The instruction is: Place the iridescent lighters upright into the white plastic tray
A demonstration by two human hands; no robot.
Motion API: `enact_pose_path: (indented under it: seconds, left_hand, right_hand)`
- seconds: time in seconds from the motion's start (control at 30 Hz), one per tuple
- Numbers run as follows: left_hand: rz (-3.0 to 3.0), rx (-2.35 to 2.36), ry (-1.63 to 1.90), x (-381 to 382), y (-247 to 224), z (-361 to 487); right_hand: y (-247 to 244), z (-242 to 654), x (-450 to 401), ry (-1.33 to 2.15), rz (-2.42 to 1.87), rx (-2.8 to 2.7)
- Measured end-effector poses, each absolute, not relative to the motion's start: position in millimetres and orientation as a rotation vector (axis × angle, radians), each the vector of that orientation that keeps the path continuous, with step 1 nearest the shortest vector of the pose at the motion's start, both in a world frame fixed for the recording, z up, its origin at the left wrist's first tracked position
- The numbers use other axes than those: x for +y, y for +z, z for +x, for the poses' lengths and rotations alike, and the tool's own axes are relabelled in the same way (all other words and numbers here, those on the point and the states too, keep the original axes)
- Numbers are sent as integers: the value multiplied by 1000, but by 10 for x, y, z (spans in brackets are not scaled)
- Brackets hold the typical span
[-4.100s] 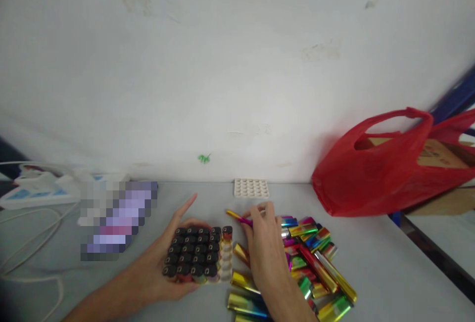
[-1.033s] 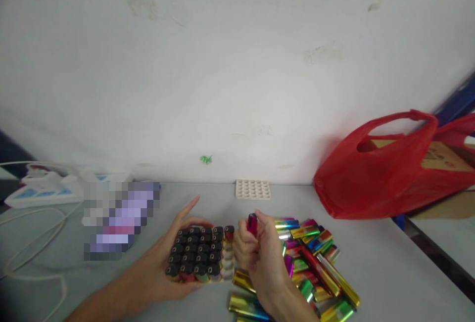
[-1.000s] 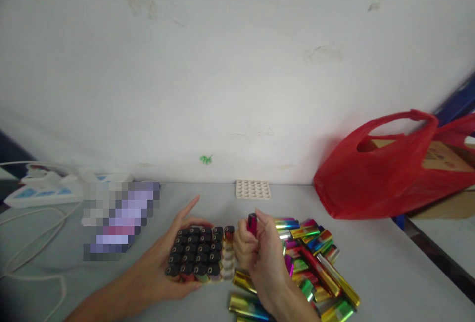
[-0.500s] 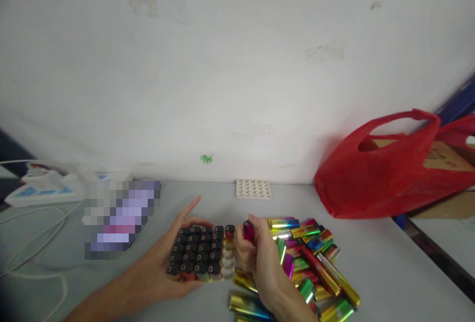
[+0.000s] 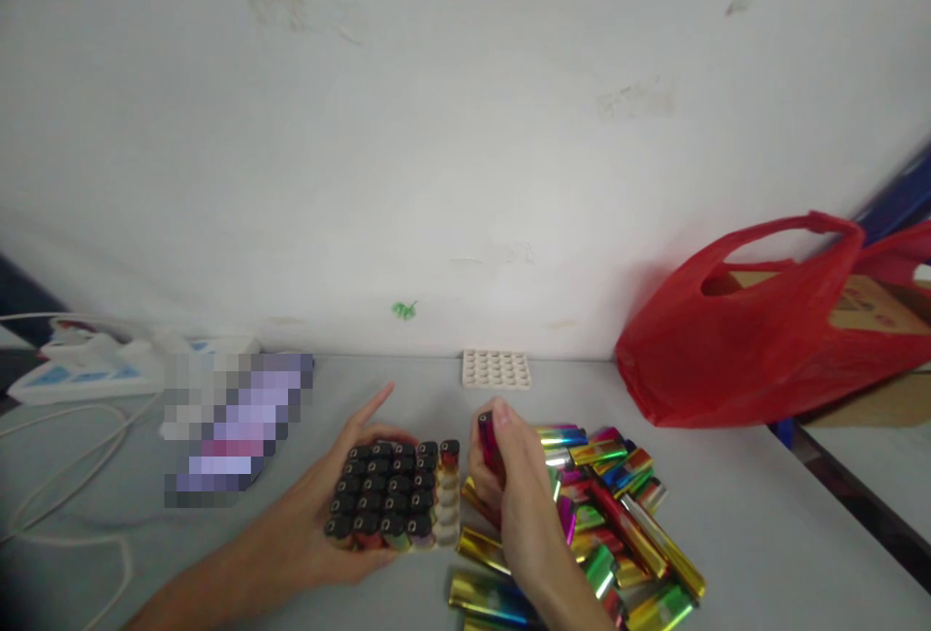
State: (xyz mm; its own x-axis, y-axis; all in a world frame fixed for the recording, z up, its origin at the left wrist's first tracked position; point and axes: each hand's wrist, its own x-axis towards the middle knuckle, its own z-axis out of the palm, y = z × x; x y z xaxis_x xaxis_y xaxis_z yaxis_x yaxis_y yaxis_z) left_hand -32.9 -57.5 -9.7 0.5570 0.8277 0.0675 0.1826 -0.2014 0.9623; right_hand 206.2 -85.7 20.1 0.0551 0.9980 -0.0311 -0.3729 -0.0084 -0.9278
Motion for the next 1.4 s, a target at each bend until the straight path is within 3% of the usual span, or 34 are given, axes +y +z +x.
enact_pose_path:
  seconds: [0.3, 0.73, 1.2, 1.4]
  left_hand:
    - [1711, 834, 744, -574, -96, -334]
    - [1736, 846, 742, -563, -155, -357]
    - [1748, 846, 750, -551, -166, -352]
    - [1706, 834, 709, -580, -82, -359]
  right_hand:
    - [247, 2120, -823, 799, -1111, -1327]
    - [346, 2315, -782, 893, -1196, -1687]
    - [368, 2368, -759, 966, -1094, -1723]
    - [340, 2474, -753, 705, -1358, -1638]
